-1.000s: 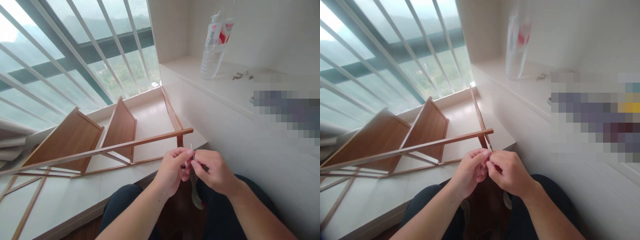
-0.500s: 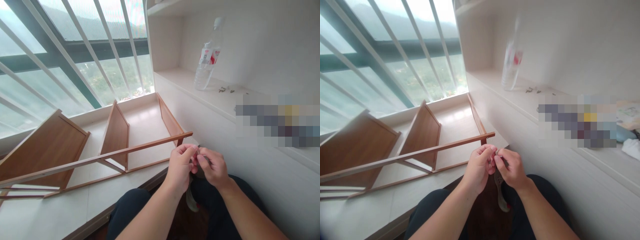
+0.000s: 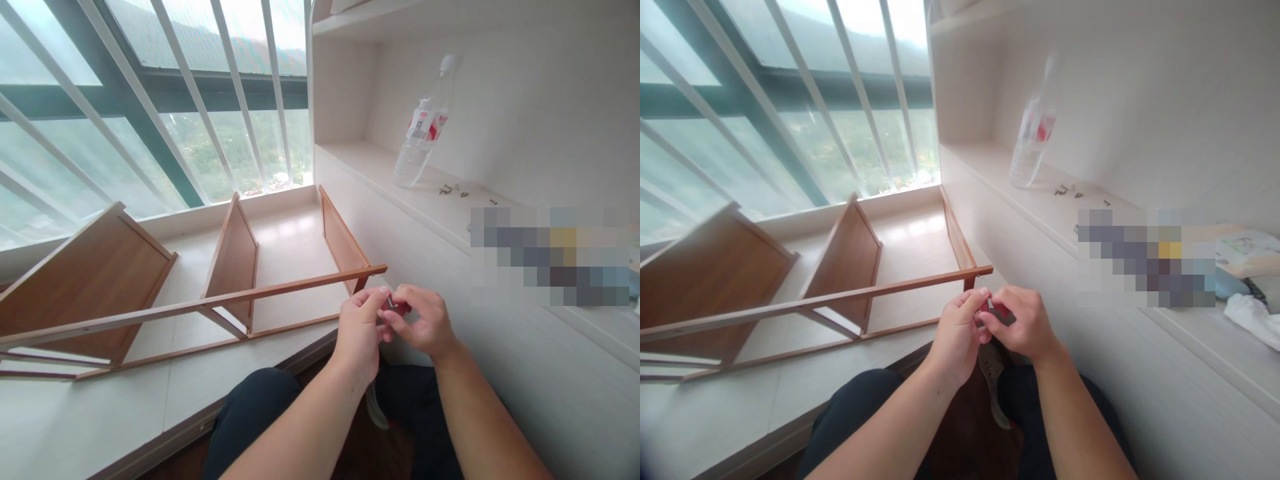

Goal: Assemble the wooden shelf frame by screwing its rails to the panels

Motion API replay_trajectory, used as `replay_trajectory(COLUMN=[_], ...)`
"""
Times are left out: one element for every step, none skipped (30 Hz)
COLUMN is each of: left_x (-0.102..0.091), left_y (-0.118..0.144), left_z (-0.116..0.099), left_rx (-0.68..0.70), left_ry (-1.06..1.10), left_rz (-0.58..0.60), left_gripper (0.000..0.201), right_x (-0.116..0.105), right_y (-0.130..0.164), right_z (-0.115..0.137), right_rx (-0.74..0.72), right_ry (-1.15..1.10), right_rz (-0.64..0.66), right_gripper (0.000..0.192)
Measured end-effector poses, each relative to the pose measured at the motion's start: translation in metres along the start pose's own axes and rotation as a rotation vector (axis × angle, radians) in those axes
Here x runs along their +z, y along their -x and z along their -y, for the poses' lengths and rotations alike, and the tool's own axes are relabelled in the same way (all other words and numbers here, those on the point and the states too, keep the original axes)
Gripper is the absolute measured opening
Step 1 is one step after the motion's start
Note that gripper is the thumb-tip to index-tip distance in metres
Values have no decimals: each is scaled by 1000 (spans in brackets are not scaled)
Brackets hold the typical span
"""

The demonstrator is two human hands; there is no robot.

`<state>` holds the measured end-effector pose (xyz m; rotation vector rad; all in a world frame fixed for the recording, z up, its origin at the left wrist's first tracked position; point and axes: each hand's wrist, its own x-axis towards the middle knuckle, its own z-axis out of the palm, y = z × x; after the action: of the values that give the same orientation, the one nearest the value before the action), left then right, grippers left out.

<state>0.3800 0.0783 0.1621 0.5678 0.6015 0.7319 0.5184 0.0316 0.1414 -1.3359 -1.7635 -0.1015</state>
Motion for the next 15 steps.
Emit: replay_trajectory(left_x=[1, 1, 2, 3, 3, 4, 4, 5, 5, 6, 6, 7, 7, 7, 7], left_y=[1, 1, 1, 0, -2, -3, -5, -7, -9, -10, -10, -10, -10, -9, -9], left_z=[0, 2, 3, 6, 8, 11, 14, 16, 17, 18, 18, 18, 18, 18, 17], left_rx=[1, 4, 7, 9, 8, 7, 9, 16, 29, 46, 63, 76, 83, 82, 77], left_ry=[-13, -25, -33, -36, -32, -20, -5, 9, 19, 23, 21, 18, 18, 21, 25], left_rz=[-11, -25, -37, -48, -61, -74, -86, -95, -99, -100, -98, -95, -94, -97, -103], left_gripper=[37, 37, 37, 37, 38, 38, 38, 39, 39, 38, 38, 38, 38, 38, 39], right_x=[2, 4, 6, 8, 11, 13, 15, 16, 17, 18, 18, 19, 19, 20, 21], right_y=[2, 5, 7, 9, 11, 13, 14, 15, 15, 16, 17, 18, 18, 19, 19], right_z=[-1, -2, -2, -2, -1, -1, -1, -1, -1, -2, -2, -3, -3, -4, -4], right_rx=[4, 16, 31, 47, 62, 73, 82, 90, 94, 101, 108, 115, 122, 128, 132], right_ry=[-12, -25, -39, -53, -65, -74, -81, -85, -90, -97, -109, -123, -139, -156, -173], right_rz=[-29, -54, -75, -89, -99, -108, -120, -134, -152, -170, -185, -194, -195, -187, -173], right_gripper=[21, 21, 21, 21, 21, 21, 20, 19, 19, 18, 17, 17, 17, 17, 17])
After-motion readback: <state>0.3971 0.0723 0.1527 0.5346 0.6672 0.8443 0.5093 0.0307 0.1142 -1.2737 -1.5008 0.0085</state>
